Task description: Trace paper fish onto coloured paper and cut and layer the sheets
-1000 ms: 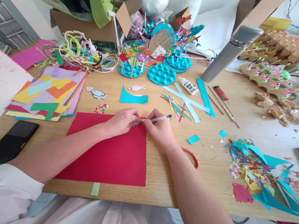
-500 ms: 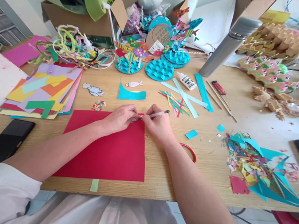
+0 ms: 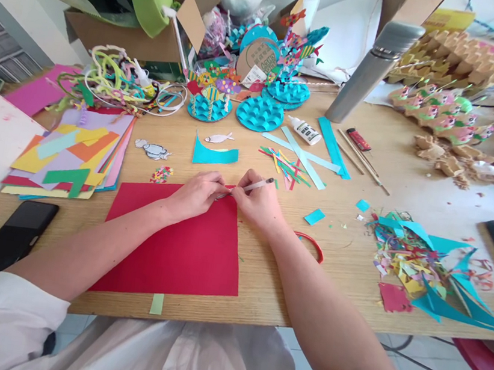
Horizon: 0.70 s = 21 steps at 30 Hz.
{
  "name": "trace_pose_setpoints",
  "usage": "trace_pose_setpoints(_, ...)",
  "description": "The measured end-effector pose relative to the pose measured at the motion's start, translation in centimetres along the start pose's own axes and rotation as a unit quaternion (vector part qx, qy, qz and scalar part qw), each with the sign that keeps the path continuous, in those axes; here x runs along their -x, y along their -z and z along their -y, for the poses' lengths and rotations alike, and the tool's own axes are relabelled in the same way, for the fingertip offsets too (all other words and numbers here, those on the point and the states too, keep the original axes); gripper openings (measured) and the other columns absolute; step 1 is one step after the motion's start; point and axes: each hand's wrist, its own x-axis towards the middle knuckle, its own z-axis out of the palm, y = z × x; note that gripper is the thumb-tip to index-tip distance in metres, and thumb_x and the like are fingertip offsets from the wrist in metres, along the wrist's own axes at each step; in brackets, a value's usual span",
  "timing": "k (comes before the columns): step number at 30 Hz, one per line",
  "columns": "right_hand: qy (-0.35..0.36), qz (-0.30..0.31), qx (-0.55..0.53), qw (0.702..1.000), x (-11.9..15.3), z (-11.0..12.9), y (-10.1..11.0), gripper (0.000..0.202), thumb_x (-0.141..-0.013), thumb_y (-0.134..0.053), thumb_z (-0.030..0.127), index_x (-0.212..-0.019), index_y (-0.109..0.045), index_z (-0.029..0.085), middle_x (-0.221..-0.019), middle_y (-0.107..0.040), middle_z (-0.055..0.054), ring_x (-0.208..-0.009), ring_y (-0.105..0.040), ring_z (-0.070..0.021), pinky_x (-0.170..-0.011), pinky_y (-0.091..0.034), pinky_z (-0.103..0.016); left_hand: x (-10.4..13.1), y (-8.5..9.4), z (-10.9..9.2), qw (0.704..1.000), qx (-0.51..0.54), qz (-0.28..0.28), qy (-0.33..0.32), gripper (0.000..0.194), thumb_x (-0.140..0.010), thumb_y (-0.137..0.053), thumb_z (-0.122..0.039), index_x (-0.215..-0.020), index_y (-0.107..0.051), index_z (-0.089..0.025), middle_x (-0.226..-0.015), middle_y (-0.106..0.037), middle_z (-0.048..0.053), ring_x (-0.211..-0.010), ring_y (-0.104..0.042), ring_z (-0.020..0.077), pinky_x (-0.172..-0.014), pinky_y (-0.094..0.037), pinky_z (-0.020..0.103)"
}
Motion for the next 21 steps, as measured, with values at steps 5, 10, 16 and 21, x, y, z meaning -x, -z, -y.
trace_pose_setpoints(5, -0.014, -0.004, -0.003, 1.000, 0.02, 0.28, 0.10, 0.008, -0.063, -0.051, 0.024, -0.060, -0.044, 0.023, -0.051, -0.050, 0.002, -0.048, -0.043, -0.0121, -0.047, -0.030, -0.026, 0.09, -0.02, -0.04, 1.000, -0.019, -0.005, -0.006, 0.028, -0.087, -0.051, -0.003, -0.098, -0.073, -0.016, -0.088, -0.062, 0.006, -0.088, -0.061, 0.0195, -0.081, -0.049, 0.033)
trace_pose_setpoints(10, -0.015, -0.016, -0.002, 1.000, 0.05, 0.56, 0.21, 0.009, -0.063, -0.051, 0.024, -0.059, -0.044, 0.023, -0.051, -0.049, 0.002, -0.049, -0.043, -0.0121, -0.047, -0.030, -0.026, 0.25, -0.05, -0.16, 0.998, -0.057, -0.013, -0.035, 0.028, -0.089, -0.048, -0.004, -0.098, -0.072, -0.015, -0.088, -0.061, 0.007, -0.088, -0.059, 0.0201, -0.082, -0.049, 0.033)
trace_pose_setpoints(16, -0.017, -0.026, 0.022, 0.999, 0.05, 0.59, 0.38, 0.008, -0.063, -0.050, 0.023, -0.058, -0.044, 0.023, -0.050, -0.049, 0.003, -0.047, -0.043, -0.0120, -0.046, -0.029, -0.026, 0.32, -0.10, -0.29, 0.995, -0.083, -0.021, -0.055, 0.026, -0.093, -0.046, -0.007, -0.095, -0.071, -0.014, -0.089, -0.061, 0.008, -0.090, -0.057, 0.0204, -0.084, -0.048, 0.034)
trace_pose_setpoints(21, -0.013, -0.025, 0.035, 0.999, 0.02, 0.47, 0.37, 0.007, -0.063, -0.050, 0.022, -0.059, -0.044, 0.022, -0.049, -0.049, 0.003, -0.047, -0.043, -0.0116, -0.047, -0.029, -0.025, 0.33, -0.10, -0.64, 0.991, -0.113, -0.015, -0.064, 0.031, -0.098, -0.039, -0.014, -0.098, -0.070, -0.012, -0.088, -0.061, 0.009, -0.090, -0.057, 0.0210, -0.086, -0.048, 0.036)
